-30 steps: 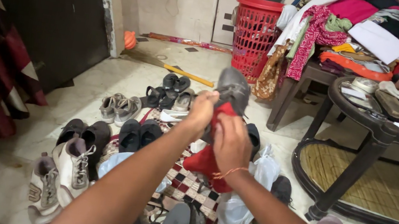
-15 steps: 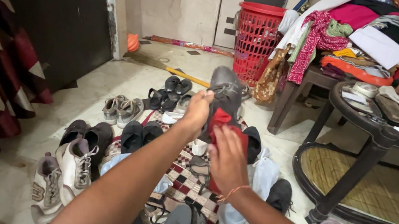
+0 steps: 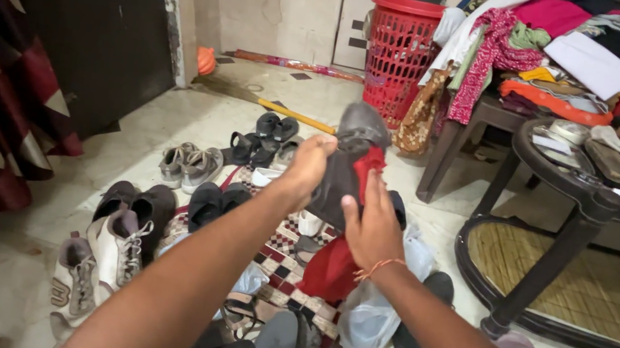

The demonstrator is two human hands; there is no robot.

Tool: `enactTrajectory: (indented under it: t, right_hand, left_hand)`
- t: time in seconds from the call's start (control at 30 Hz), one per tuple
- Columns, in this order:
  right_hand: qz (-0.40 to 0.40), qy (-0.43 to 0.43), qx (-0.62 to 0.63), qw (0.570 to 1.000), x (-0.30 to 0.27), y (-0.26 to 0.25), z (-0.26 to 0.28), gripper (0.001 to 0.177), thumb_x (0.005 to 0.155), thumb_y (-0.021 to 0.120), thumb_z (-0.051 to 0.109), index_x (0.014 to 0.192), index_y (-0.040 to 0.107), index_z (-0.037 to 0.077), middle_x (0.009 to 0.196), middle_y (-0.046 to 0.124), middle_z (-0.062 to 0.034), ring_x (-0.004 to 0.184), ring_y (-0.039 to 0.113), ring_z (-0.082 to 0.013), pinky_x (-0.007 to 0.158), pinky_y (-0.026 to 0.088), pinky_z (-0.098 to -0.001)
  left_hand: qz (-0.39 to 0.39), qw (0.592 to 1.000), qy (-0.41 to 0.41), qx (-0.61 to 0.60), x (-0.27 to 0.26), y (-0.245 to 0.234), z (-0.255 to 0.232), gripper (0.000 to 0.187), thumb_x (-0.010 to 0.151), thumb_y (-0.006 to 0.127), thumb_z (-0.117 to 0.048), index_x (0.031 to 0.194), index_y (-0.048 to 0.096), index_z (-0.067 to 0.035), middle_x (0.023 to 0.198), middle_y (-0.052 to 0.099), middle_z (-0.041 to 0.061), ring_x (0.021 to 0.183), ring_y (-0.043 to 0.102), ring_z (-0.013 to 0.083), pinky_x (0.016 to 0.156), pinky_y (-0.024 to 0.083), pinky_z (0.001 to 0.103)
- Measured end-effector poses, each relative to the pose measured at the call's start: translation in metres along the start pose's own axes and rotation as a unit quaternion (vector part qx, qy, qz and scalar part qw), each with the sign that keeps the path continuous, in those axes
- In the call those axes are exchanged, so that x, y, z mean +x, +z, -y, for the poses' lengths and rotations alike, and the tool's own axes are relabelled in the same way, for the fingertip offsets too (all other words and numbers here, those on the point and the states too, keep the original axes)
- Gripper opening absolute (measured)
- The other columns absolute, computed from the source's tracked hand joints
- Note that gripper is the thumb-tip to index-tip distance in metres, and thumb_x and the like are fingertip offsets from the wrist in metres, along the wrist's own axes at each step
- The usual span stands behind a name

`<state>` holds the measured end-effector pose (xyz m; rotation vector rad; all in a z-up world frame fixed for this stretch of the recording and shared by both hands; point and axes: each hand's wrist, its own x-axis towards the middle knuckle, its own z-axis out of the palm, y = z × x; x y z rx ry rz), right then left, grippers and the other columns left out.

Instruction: The person sits on the floor and wipes several pairs of shoes with a red cloth, handling each shoe individually and placing them back on the floor after cleaning.

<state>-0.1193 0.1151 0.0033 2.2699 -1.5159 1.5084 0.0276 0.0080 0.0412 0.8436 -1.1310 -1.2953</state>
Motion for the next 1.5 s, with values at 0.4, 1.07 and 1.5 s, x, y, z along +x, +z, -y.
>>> enactTrajectory:
  t: [0.4, 1.07, 1.5]
  right_hand:
    - [0.025, -0.142, -0.057, 0.988, -0.001, 0.001, 0.021, 0.069, 0.102, 0.054, 0.039, 0.151, 0.038, -0.008, 0.154, 0.042, -0.0334, 0.146, 0.036, -0.0468, 0.122, 0.028, -0.0484]
    - [-0.057, 0.394, 0.430, 0.811, 0.033, -0.021, -0.059, 0.073, 0.090, 0.062, 0.054, 0.135, 0.057, -0.003, 0.133, 0.066, -0.0097, 0.119, 0.064, -0.0196, 0.102, 0.047, -0.0368]
    - [-0.203, 0.404, 0.215, 0.866, 0.040, -0.002, -0.061, 0.071, 0.074, 0.087, 0.056, 0.098, 0.063, -0.006, 0.107, 0.070, -0.0183, 0.093, 0.062, -0.0247, 0.087, 0.052, -0.0392]
  left_hand:
    - [0.027, 1.000, -0.004, 0.005, 0.007, -0.002, 0.004, 0.022, 0.101, 0.050, -0.023, 0.101, 0.064, -0.007, 0.095, 0.069, 0.010, 0.089, 0.064, 0.0211, 0.087, 0.051, 0.038]
    - [0.095, 0.990, -0.002, 0.099, -0.001, 0.013, 0.000, 0.024, 0.098, 0.056, -0.024, 0.106, 0.071, -0.007, 0.102, 0.073, 0.002, 0.098, 0.064, 0.0158, 0.093, 0.048, 0.031]
    - [0.018, 0.913, 0.161, 0.376, -0.015, 0.023, -0.024, 0.036, 0.088, 0.060, -0.032, 0.099, 0.079, -0.004, 0.093, 0.076, 0.017, 0.095, 0.071, 0.0292, 0.087, 0.053, 0.039]
